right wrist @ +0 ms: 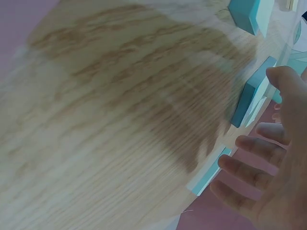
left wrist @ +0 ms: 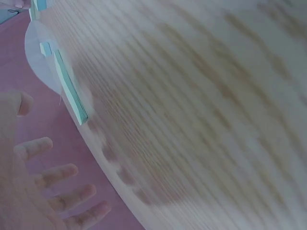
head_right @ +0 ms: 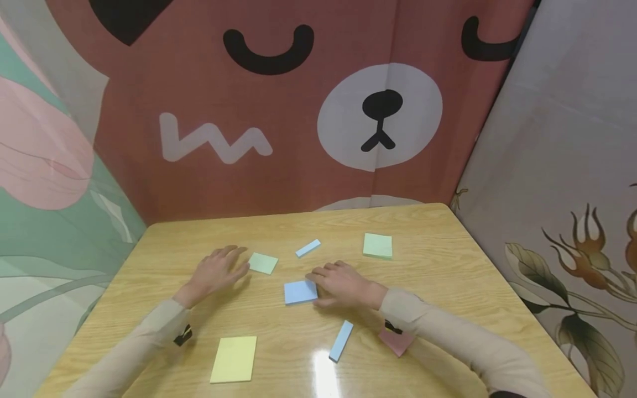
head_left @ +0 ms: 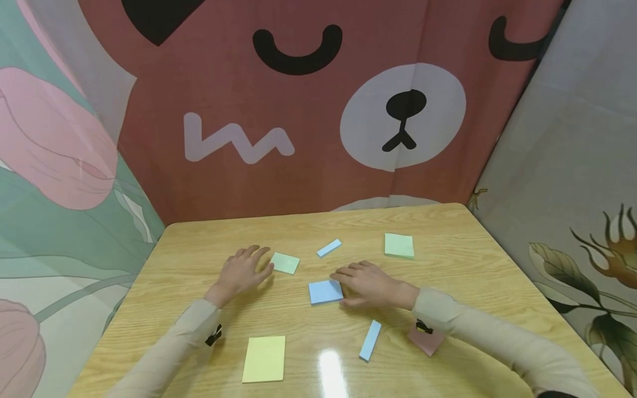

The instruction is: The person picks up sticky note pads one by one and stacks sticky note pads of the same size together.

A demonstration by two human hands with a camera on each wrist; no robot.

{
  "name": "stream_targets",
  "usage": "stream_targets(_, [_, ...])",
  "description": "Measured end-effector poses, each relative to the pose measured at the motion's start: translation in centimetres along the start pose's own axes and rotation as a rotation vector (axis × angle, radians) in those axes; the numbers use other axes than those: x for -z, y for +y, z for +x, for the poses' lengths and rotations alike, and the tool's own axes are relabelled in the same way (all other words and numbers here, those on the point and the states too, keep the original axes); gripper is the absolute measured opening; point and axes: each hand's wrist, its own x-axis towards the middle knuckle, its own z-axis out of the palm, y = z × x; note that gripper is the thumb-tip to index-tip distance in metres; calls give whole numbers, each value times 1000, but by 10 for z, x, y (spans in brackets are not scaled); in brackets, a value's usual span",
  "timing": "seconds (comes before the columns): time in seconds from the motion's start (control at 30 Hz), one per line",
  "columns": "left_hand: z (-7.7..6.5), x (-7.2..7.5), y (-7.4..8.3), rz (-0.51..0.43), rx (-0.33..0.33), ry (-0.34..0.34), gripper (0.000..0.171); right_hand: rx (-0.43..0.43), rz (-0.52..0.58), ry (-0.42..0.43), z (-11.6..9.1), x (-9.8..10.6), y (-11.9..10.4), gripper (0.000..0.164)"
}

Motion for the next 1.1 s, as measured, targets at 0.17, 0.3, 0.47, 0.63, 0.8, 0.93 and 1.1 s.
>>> stream_targets(0.17, [0, 0, 2, 6, -14, -7, 58, 11, -11, -14, 2, -1, -3, 63])
stream_targets(0.3, [-1, -1, 4, -1, -13, -15, 57, 5, -18, -29, 3, -3, -5, 63])
stream_targets(0.47, [1, -4, 7, 0, -48, -11, 55, 15, -26, -11, 5, -4, -5, 60])
stream_targets(0.63, [4, -7, 11, 3, -92, -21, 53, 22, -59, 0, 6, -6, -4, 56])
stream_targets(0.8, [6, -7, 15, -3, -134, -46, 51, 34, -94, 6, 6, -7, -5, 51])
stream_targets(0.93, [9, -7, 15, -4, -148, -60, 50, 31, -101, 2, 6, -7, -5, 51])
stream_targets(1.1, [13, -9, 12, -18, -203, -33, 46, 20, -103, -5, 7, -7, -6, 51])
